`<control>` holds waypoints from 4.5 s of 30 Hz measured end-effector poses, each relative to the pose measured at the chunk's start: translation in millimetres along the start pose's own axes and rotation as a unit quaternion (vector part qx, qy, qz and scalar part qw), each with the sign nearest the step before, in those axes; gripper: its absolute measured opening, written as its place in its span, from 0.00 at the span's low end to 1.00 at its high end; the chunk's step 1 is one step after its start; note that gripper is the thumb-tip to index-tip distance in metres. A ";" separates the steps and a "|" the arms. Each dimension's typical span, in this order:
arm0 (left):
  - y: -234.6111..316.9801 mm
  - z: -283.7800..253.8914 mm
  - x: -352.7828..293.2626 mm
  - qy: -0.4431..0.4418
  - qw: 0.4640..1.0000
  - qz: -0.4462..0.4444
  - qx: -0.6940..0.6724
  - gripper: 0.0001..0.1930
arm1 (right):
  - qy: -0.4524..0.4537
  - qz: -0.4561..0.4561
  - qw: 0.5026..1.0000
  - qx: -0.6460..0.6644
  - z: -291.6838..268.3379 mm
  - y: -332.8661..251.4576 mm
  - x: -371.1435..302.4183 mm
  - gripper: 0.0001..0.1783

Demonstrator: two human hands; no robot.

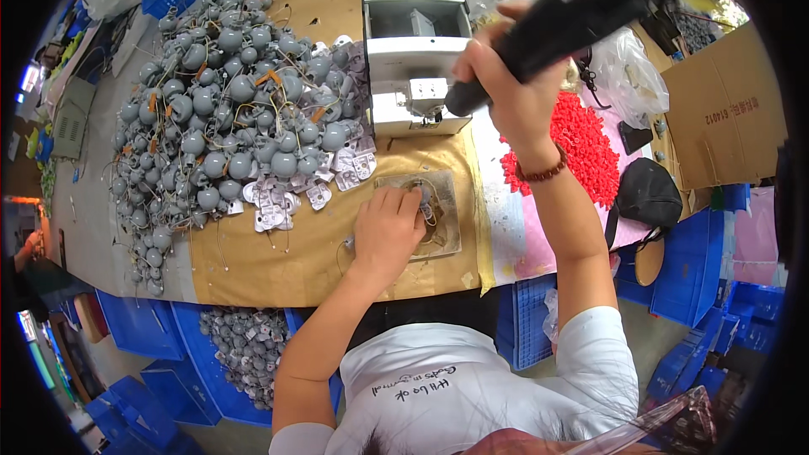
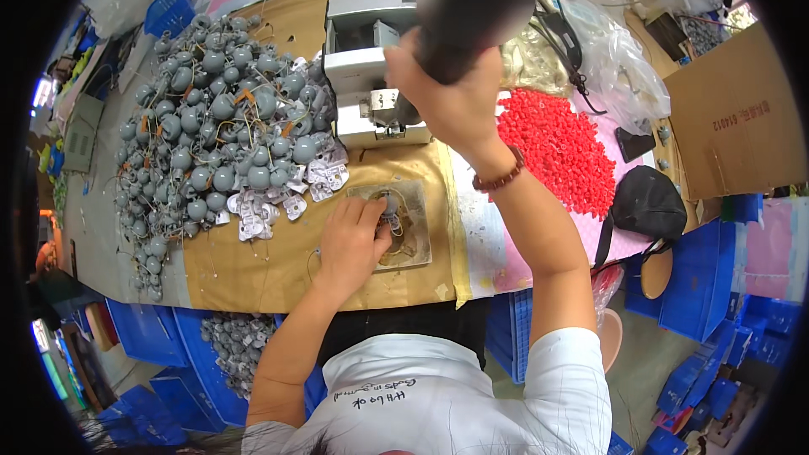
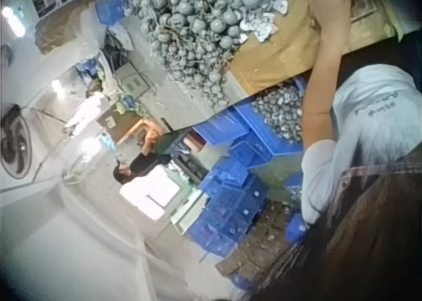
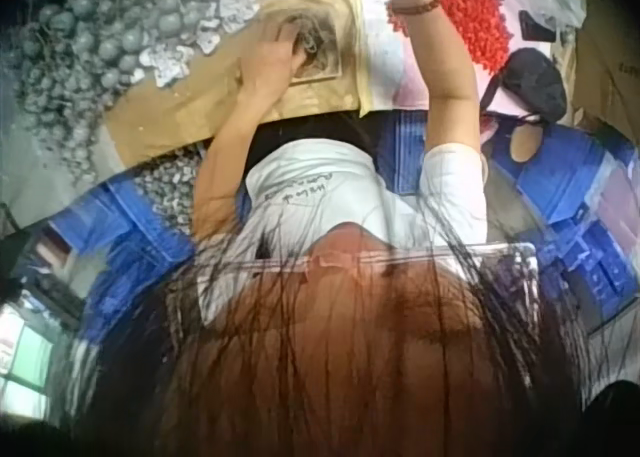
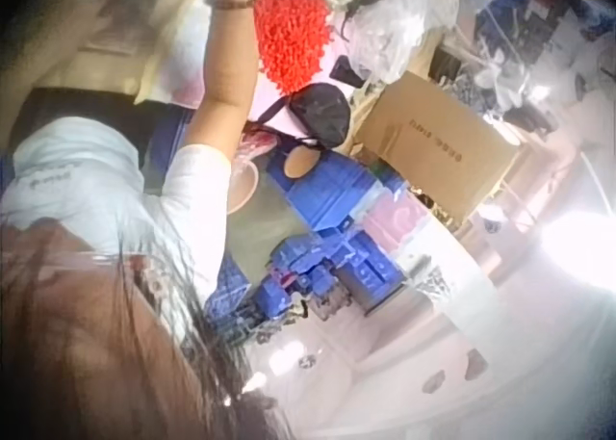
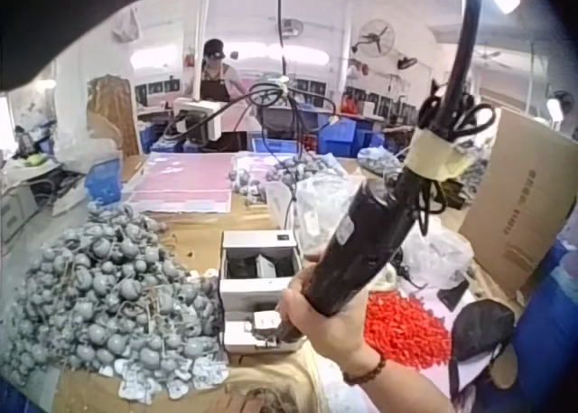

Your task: Assembling small toy components using a manual press tool at a factory workstation.

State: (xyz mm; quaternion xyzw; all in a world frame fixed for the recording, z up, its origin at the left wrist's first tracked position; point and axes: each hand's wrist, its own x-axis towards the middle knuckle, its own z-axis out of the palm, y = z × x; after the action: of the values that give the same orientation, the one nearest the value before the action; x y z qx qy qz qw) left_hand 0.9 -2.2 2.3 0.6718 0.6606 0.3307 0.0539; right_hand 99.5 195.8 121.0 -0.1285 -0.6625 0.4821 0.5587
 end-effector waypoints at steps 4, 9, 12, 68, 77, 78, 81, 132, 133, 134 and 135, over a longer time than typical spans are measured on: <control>0.3 3.7 -1.2 0.018 1.000 0.004 0.014 0.18 | -0.004 0.004 1.000 -0.016 19.2 17.3 18.6 0.24; -1.6 3.7 -1.6 0.028 0.999 0.010 0.019 0.17 | -0.018 0.123 0.992 -0.027 28.5 25.3 18.3 0.26; -3.3 5.0 -3.5 0.027 0.999 0.003 0.021 0.17 | -0.047 0.201 0.979 -0.003 27.5 8.8 -8.6 0.35; -2.8 5.4 -5.7 0.031 0.997 -0.044 -0.056 0.24 | -0.186 0.026 0.981 -0.044 6.9 -7.3 -113.0 0.30; 1.3 6.7 -16.0 0.050 0.996 -0.035 -0.071 0.20 | 0.160 0.235 0.955 -0.089 -74.9 51.9 -67.1 0.25; 1.2 8.0 -19.3 0.055 0.995 -0.034 -0.074 0.20 | 0.165 0.205 0.957 -0.125 -70.5 55.0 -79.8 0.24; 1.3 8.9 -24.7 0.058 0.995 -0.035 -0.079 0.21 | 0.020 0.148 0.964 -0.218 -50.7 40.7 -121.8 0.18; -59.7 -110.4 -139.5 -0.146 0.988 -0.044 0.020 0.15 | -0.254 0.065 0.794 -0.548 -157.7 65.7 -113.3 0.06; -66.2 -113.9 -140.1 -0.178 0.983 -0.045 0.023 0.16 | -0.236 0.066 0.810 -0.533 -155.7 60.0 -112.0 0.06; -67.7 -114.6 -135.6 -0.192 0.980 -0.041 0.026 0.17 | -0.218 0.066 0.825 -0.517 -153.2 54.0 -110.1 0.07; -68.0 -115.4 -131.2 -0.206 0.978 -0.037 0.028 0.17 | -0.195 0.109 0.849 -0.479 -154.6 50.4 -110.3 0.07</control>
State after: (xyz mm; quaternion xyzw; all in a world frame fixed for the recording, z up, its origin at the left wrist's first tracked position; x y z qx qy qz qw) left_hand -104.5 -157.1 8.2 0.7017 0.6689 0.1647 0.1818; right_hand 252.3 219.5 -0.1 -0.3547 -0.8881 0.1781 0.2317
